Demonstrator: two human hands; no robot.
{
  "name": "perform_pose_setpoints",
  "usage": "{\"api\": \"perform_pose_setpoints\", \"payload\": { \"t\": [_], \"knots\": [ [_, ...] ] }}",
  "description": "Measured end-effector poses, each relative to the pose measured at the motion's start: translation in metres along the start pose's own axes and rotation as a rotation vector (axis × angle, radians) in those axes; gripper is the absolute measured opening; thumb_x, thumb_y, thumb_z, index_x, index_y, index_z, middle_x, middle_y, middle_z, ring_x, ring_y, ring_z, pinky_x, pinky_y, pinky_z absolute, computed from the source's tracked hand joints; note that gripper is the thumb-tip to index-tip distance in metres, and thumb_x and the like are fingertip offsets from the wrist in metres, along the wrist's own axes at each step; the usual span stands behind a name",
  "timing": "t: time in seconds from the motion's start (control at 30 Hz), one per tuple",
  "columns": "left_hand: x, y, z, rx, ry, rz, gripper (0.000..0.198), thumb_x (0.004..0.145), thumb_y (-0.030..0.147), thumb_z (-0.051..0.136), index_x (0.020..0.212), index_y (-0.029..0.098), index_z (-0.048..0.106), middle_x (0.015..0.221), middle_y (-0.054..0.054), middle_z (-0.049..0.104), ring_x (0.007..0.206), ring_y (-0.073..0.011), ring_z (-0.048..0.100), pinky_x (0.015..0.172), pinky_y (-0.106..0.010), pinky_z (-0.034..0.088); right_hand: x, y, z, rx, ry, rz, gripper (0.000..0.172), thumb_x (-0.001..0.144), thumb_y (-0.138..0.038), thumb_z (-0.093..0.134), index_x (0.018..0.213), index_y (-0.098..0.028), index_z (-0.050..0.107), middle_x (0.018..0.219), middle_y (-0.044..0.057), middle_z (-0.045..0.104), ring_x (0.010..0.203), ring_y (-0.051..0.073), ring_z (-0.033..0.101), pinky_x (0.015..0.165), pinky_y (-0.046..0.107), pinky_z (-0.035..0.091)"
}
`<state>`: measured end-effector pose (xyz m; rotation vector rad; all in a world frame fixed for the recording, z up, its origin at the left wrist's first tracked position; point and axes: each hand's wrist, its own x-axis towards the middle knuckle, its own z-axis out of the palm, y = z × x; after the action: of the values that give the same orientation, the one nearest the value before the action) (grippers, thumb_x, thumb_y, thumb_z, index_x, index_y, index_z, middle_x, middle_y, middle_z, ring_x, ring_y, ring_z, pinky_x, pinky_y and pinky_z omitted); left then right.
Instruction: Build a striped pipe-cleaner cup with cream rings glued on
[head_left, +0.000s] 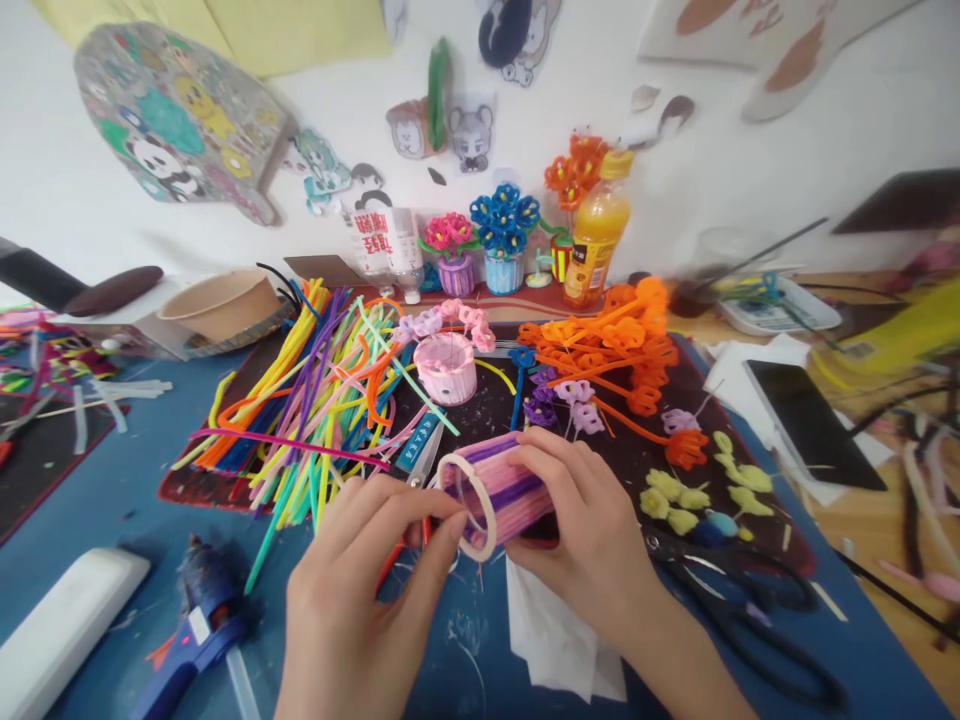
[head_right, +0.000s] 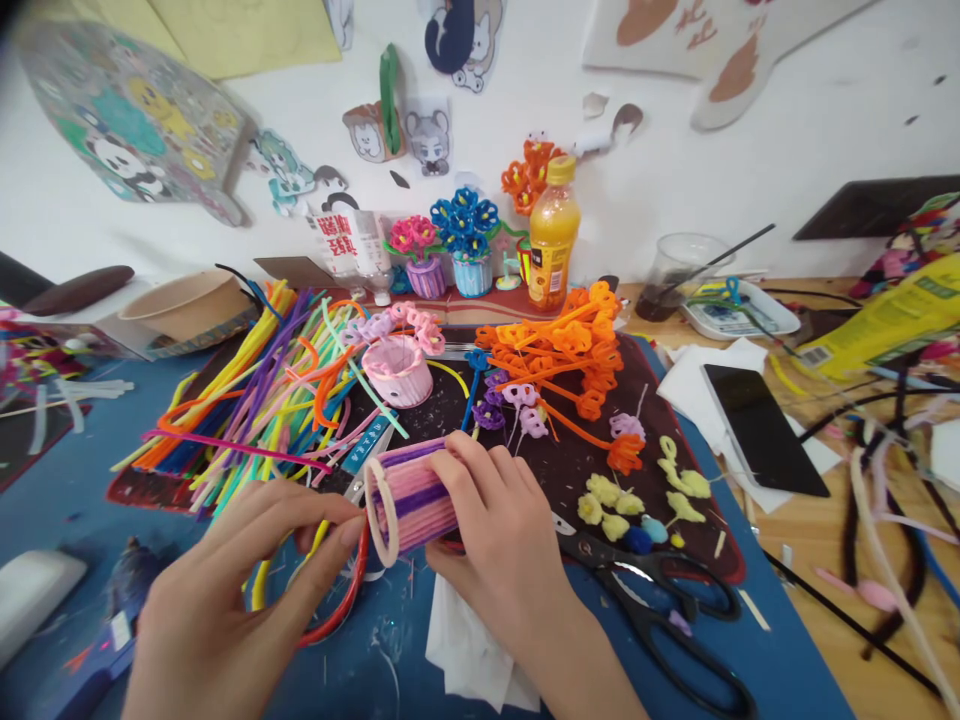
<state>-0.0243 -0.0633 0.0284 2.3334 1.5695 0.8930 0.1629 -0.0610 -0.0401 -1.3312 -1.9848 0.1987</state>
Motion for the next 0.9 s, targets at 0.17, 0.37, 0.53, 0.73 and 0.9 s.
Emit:
{"api": "perform_pose_setpoints", "payload": {
  "t": [0.17,0.37,0.53,0.73,0.9],
  "knots": [
    [0.0004,-0.0048,-0.0052,0.255,0.186,0.272,0.010,0.086,0.014,0.065,0.094,0.020,0.068,0.078,-0.001,0.069,0.068,-0.0153,0.056,0.066,-0.030,0.040,-0.0005,0.0023,0.0005,0.104,0.094,-0.089,0.051,0.080,-0.013,0.069,0.125,-0.019,0.045,0.132,0.015,0.058,0.108,0.029,0.058,0.091,0.044,0.048],
    [-0.0007,0.0021,-0.0040,0.329,0.212,0.398,0.009,0.087,0.009,0.064,0.091,0.017,0.068,0.075,-0.001,0.071,0.067,-0.0148,0.055,0.066,-0.031,0.036,-0.0017,0.0021,-0.0007,0.178,0.090,-0.127,0.056,0.081,-0.013,0.071,0.128,-0.020,0.044,0.137,0.014,0.054,0.112,0.029,0.056,0.093,0.044,0.048],
    [-0.0041,0.0023,-0.0029,0.326,0.219,0.390,0.009,0.087,0.010,0.066,0.094,0.015,0.067,0.076,0.000,0.071,0.069,-0.0144,0.054,0.066,-0.029,0.037,-0.0010,0.0030,0.0002,0.188,0.094,-0.160,0.053,0.082,-0.014,0.071,0.128,-0.020,0.044,0.138,0.015,0.053,0.112,0.030,0.056,0.091,0.044,0.048],
    [-0.0051,0.0028,-0.0028,0.284,0.210,0.369,0.010,0.088,0.009,0.064,0.096,0.014,0.067,0.080,-0.001,0.072,0.071,-0.0133,0.055,0.067,-0.029,0.037,-0.0020,0.0046,-0.0003,0.195,0.097,-0.191,0.052,0.084,-0.014,0.069,0.129,-0.020,0.044,0.140,0.017,0.050,0.114,0.030,0.054,0.093,0.045,0.049],
    [-0.0053,0.0049,-0.0095,0.282,0.156,0.372,0.012,0.090,0.009,0.061,0.097,0.015,0.068,0.082,-0.002,0.073,0.070,-0.0133,0.055,0.067,-0.029,0.036,-0.0035,0.0063,-0.0005,0.216,0.099,-0.180,0.052,0.084,-0.014,0.069,0.129,-0.020,0.044,0.141,0.017,0.050,0.116,0.030,0.054,0.094,0.045,0.049]
  ]
}}
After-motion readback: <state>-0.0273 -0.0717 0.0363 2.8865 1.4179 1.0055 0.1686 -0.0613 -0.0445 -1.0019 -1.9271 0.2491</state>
